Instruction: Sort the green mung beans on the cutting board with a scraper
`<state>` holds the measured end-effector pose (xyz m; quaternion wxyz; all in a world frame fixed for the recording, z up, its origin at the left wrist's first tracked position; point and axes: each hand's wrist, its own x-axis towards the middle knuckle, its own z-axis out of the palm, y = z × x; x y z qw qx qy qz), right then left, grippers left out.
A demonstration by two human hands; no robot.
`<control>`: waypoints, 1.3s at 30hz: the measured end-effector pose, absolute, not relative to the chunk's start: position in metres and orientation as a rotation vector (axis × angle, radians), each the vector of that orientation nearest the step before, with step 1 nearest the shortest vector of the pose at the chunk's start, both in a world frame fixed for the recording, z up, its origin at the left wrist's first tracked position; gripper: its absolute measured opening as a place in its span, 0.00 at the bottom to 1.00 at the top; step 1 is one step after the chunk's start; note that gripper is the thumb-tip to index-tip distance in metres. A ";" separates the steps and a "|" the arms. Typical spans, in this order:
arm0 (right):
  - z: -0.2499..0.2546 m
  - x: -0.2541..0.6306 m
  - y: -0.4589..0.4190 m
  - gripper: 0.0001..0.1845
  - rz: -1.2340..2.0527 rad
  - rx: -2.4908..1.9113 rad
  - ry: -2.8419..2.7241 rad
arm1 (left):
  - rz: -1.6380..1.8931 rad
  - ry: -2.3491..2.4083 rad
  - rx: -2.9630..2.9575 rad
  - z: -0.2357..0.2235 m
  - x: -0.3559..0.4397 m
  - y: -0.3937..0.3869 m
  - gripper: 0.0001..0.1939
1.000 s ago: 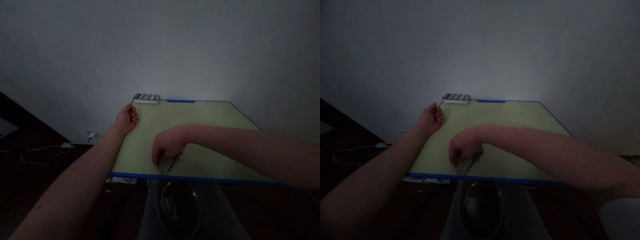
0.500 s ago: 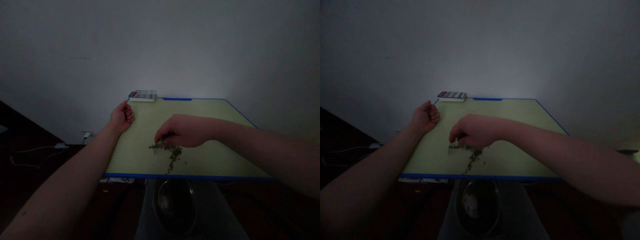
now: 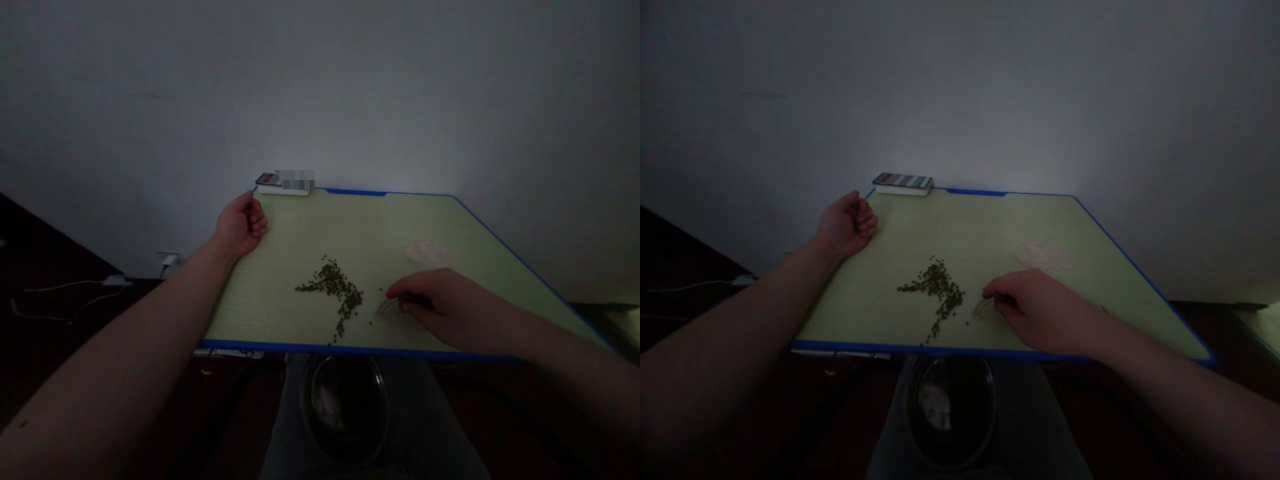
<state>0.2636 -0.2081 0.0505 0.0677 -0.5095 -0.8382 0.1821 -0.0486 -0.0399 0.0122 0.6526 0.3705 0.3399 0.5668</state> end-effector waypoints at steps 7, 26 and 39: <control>0.046 0.242 -0.206 0.16 0.691 -1.483 -2.506 | 1.304 0.785 0.805 0.013 -0.047 -0.041 0.16; 0.047 0.229 -0.201 0.16 0.642 -1.489 -2.498 | 1.294 0.781 0.792 0.013 -0.048 -0.040 0.16; 0.044 0.220 -0.194 0.15 0.578 -1.371 -2.589 | 1.296 0.780 0.797 0.013 -0.048 -0.040 0.16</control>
